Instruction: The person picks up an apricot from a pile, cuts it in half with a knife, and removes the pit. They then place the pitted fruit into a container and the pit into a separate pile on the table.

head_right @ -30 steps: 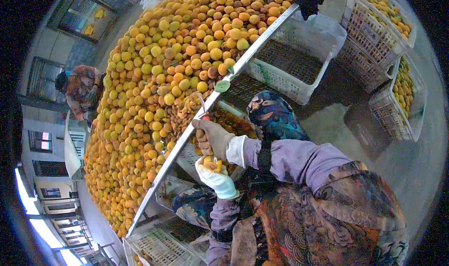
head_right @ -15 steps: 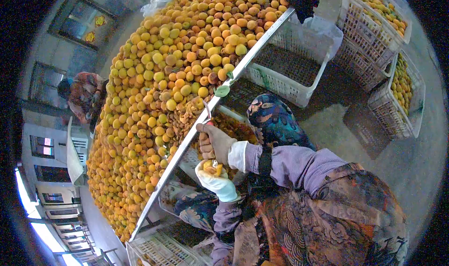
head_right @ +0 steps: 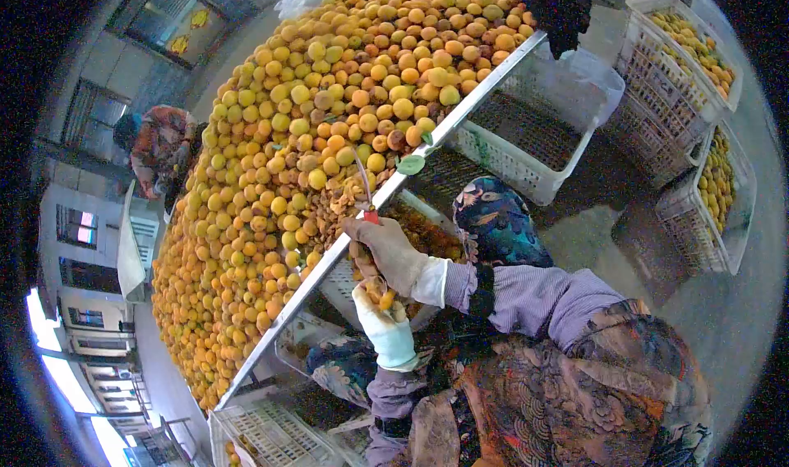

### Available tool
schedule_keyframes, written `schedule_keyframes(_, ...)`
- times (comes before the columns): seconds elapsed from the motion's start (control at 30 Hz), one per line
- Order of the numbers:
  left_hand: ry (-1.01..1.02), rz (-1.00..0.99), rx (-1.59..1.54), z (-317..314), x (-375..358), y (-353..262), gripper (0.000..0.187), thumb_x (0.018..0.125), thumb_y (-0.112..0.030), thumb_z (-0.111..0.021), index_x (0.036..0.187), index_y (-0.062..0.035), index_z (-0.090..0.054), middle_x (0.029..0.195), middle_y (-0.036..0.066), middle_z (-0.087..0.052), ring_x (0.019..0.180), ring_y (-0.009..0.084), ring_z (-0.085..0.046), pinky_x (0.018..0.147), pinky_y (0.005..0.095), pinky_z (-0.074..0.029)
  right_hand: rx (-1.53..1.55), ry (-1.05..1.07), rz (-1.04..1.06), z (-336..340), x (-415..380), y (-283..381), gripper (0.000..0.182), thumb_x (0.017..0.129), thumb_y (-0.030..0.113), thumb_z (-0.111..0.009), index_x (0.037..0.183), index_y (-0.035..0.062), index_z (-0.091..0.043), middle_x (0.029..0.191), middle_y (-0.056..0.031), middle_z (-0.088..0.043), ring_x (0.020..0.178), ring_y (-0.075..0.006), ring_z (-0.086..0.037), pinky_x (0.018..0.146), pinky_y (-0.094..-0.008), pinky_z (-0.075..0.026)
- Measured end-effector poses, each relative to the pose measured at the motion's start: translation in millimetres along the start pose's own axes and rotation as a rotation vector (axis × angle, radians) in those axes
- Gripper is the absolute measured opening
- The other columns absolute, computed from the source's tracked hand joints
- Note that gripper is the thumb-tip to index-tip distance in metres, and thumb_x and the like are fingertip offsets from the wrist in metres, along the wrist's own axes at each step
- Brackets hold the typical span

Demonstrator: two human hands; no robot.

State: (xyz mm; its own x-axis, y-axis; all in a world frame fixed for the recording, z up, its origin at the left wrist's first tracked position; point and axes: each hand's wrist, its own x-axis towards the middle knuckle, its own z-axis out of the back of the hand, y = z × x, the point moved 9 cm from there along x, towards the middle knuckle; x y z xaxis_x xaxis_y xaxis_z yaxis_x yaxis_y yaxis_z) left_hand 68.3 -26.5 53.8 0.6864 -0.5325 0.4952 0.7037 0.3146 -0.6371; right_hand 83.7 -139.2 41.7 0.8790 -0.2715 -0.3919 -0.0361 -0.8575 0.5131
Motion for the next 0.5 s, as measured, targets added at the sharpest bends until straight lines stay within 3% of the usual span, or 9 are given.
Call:
schedule_keyframes(0.03, 0.082, 0.049, -0.040, -4.8, -2.4, 5.0, 0.062, 0.067, 0.008, -0.055, 0.126, 0.0022, -0.037, 0.110, 0.017, -0.049, 0.095, 0.0320, -0.051, 0.086, 0.0341, -0.041, -0.031, 0.029, 0.060, -1.7, -0.3, 3.9, 0.035, 0.087, 0.034, -0.057, 0.064, 0.0086, -0.048, 0.048, -0.0003, -0.042, 0.033, -0.0123, -0.037, 0.031, -0.0264, -0.028)
schedule_keyframes(0.07, 0.077, 0.057, -0.037, -4.2, -3.7, 5.3, 0.062, 0.067, 0.008, -0.055, 0.126, 0.0022, -0.037, 0.110, 0.017, -0.049, 0.095, 0.0320, -0.051, 0.086, 0.0341, -0.041, -0.035, 0.031, 0.050, -0.6, 0.6, 1.3, 0.035, 0.087, 0.034, -0.057, 0.064, 0.0086, -0.048, 0.048, -0.0003, -0.042, 0.033, -0.0123, -0.037, 0.031, -0.0264, -0.028)
schedule_keyframes(0.17, 0.075, 0.140, 0.001, -3.3, 1.5, 0.9, 0.054, 0.071, 0.008, -0.051, 0.124, 0.0022, -0.039, 0.108, 0.016, -0.049, 0.093, 0.0274, -0.051, 0.086, 0.0328, -0.041, -0.121, 0.121, 0.170, -8.2, 1.3, 8.8, 0.035, 0.086, 0.033, -0.058, 0.065, 0.0064, -0.051, 0.051, -0.0023, -0.048, 0.034, -0.0125, -0.042, 0.031, -0.0261, -0.030)
schedule_keyframes(0.23, 0.042, 0.580, -0.613, -15.2, -6.1, 23.5, 0.042, 0.080, 0.002, -0.047, 0.121, 0.0024, -0.040, 0.104, 0.013, -0.049, 0.089, 0.0200, -0.051, 0.081, 0.0298, -0.042, -0.175, 0.041, 0.194, -8.4, 0.9, 13.3, 0.034, 0.086, 0.032, -0.058, 0.064, 0.0060, -0.052, 0.051, -0.0019, -0.049, 0.034, -0.0114, -0.041, 0.031, -0.0252, -0.030)
schedule_keyframes(0.33, 0.022, 0.583, -0.577, -17.4, -0.6, 20.1, 0.035, 0.087, -0.005, -0.046, 0.121, 0.0017, -0.040, 0.102, 0.009, -0.051, 0.088, 0.0141, -0.049, 0.075, 0.0258, -0.043, -0.232, -0.040, 0.192, -6.7, -1.1, 16.4, 0.033, 0.086, 0.030, -0.058, 0.063, 0.0066, -0.052, 0.053, -0.0006, -0.050, 0.036, -0.0095, -0.041, 0.034, -0.0242, -0.031)
schedule_keyframes(0.37, 0.083, 0.663, -0.794, -26.8, -6.1, 22.1, 0.035, 0.090, -0.012, -0.049, 0.122, 0.0001, -0.039, 0.101, 0.006, -0.051, 0.086, 0.0113, -0.049, 0.071, 0.0231, -0.043, -0.235, -0.022, 0.198, -8.7, -0.2, 17.5, 0.033, 0.086, 0.030, -0.058, 0.063, 0.0066, -0.052, 0.053, -0.0006, -0.050, 0.036, -0.0095, -0.041, 0.034, -0.0242, -0.031)
schedule_keyframes(0.47, 0.220, 0.716, -0.837, -38.9, -14.9, 32.3, 0.036, 0.090, -0.012, -0.050, 0.123, -0.0022, -0.039, 0.102, 0.005, -0.051, 0.085, 0.0096, -0.049, 0.071, 0.0229, -0.043, -0.363, -0.039, 0.118, 0.0, 9.2, 6.3, 0.031, 0.086, 0.030, -0.059, 0.065, 0.0081, -0.055, 0.054, 0.0015, -0.049, 0.041, -0.0072, -0.041, 0.037, -0.0233, -0.031)
schedule_keyframes(0.5, 0.321, 0.833, -0.846, -49.2, -26.9, 47.3, 0.039, 0.091, -0.012, -0.049, 0.127, -0.0012, -0.036, 0.110, 0.006, -0.051, 0.093, 0.0119, -0.051, 0.077, 0.0244, -0.045, -0.408, -0.014, 0.098, 2.1, 13.0, 1.3, 0.029, 0.085, 0.030, -0.059, 0.066, 0.0084, -0.055, 0.055, 0.0021, -0.049, 0.042, -0.0065, -0.041, 0.038, -0.0234, -0.031)
